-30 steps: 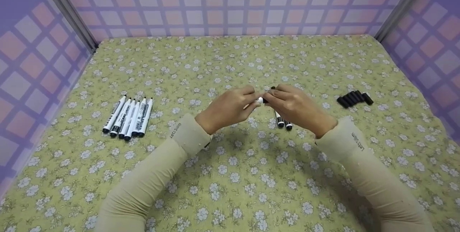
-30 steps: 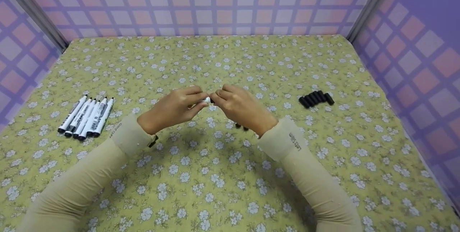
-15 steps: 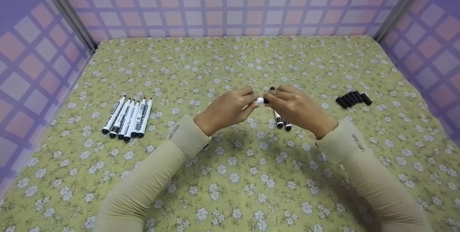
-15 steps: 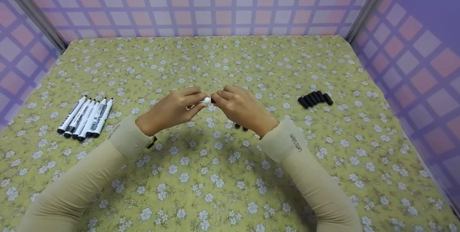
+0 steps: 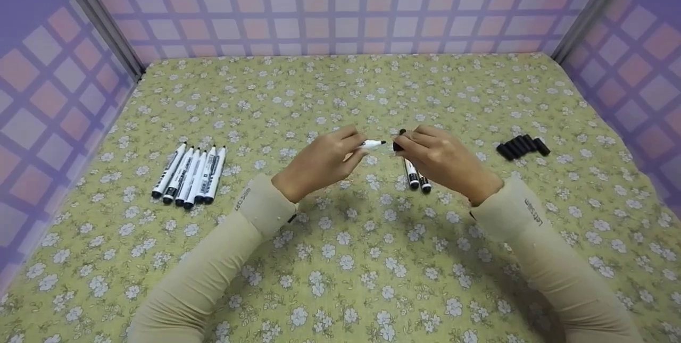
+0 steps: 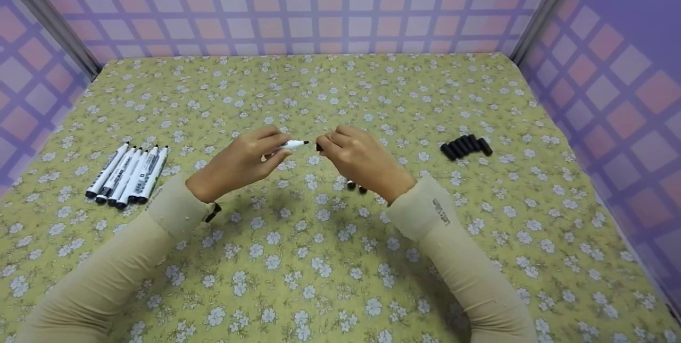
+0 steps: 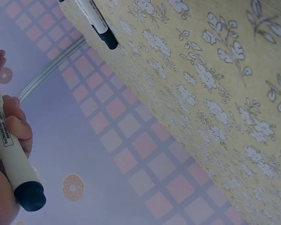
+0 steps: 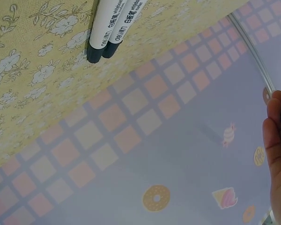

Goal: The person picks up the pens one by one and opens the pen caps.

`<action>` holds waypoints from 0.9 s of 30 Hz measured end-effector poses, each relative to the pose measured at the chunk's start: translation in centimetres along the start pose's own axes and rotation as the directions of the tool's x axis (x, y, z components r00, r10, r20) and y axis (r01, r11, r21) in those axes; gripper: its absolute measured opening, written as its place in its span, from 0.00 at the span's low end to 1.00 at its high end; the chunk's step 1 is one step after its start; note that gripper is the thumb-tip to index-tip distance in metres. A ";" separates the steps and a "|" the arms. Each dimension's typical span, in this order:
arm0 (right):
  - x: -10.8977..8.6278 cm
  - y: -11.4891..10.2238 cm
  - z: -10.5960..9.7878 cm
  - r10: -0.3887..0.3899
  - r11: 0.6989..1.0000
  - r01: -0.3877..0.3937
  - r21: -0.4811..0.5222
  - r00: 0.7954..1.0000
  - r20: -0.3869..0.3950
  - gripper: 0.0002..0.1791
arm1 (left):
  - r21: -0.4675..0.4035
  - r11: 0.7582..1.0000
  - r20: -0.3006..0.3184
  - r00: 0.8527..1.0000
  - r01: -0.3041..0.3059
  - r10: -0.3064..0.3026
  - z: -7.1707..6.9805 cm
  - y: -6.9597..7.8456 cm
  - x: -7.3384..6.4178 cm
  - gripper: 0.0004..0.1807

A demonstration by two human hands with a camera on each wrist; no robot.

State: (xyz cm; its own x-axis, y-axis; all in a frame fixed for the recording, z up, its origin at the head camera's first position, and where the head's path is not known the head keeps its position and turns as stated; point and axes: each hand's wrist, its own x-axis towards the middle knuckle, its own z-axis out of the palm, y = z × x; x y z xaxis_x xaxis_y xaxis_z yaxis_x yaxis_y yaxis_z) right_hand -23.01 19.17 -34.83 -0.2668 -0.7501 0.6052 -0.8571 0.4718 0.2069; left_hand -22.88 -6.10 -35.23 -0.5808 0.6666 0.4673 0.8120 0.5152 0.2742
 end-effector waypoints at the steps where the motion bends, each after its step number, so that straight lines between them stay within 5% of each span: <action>1: 0.0 0.0 0.0 0.003 1.000 -0.003 0.007 1.000 -0.002 0.11 | -0.012 1.000 0.002 1.000 0.024 -0.024 -0.1 -0.1 -0.1 0.14; 8: -0.4 0.1 0.0 0.008 1.000 -0.009 0.022 1.000 0.008 0.11 | -0.104 0.965 0.010 0.970 0.241 -0.241 -1.2 -1.1 -1.2 0.16; 18: -0.7 0.2 0.1 0.003 1.000 -0.003 0.010 1.000 -0.014 0.11 | -0.111 0.859 0.004 0.864 0.500 -0.503 -3.2 -3.3 -3.1 0.15; 27: -1.0 0.4 0.0 0.023 1.000 -0.024 0.008 1.000 0.015 0.11 | -0.091 0.766 0.053 0.771 0.636 -0.634 -4.8 -5.7 -5.2 0.14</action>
State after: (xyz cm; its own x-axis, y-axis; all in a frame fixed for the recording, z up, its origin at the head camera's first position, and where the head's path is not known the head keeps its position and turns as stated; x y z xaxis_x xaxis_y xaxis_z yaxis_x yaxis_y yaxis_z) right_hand -23.09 20.08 -35.32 -0.2932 -0.7456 0.5984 -0.8539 0.4858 0.1868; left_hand -24.18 -15.06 -35.19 -0.9661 0.2157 0.1419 0.2577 0.7698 0.5840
